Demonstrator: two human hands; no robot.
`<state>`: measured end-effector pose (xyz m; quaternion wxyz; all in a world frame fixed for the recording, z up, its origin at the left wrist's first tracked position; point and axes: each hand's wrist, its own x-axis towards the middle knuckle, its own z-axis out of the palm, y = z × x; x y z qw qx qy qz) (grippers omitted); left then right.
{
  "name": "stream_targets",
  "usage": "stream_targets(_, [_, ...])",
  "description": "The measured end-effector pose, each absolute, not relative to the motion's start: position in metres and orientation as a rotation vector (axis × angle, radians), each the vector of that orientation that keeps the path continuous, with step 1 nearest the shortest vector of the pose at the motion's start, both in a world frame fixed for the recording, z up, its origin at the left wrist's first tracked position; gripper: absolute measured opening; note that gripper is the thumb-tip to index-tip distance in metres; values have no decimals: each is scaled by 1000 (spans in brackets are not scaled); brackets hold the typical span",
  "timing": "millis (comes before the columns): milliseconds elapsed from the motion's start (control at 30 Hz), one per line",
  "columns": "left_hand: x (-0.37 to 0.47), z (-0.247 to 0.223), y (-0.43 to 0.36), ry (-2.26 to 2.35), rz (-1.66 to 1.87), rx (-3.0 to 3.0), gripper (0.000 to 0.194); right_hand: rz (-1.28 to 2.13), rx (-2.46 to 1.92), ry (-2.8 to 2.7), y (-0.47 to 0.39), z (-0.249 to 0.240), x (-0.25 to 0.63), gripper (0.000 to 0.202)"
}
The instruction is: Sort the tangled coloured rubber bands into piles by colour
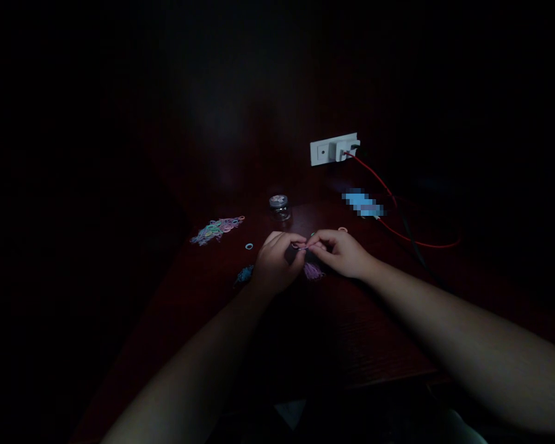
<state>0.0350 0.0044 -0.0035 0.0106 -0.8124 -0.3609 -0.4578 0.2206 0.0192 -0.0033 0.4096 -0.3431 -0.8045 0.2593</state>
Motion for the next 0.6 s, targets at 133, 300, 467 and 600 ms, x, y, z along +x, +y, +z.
stream_targets(133, [35, -4, 5, -1162, -1457, -2513, 15, 685, -880, -2017, 18, -2, 220, 25])
stream_targets(300, [34, -5, 6, -1218, -1475, -2495, 16, 745, -866, -1970, 18, -3, 220, 23])
stream_targets(467, [34, -6, 7, -1263, -1455, -2531, 18, 830, -833, -1928, 20, -7, 220, 20])
stream_targets(600, [36, -7, 7, -1240, -1470, -2567, 17, 828, -834, -1930, 21, -10, 220, 20])
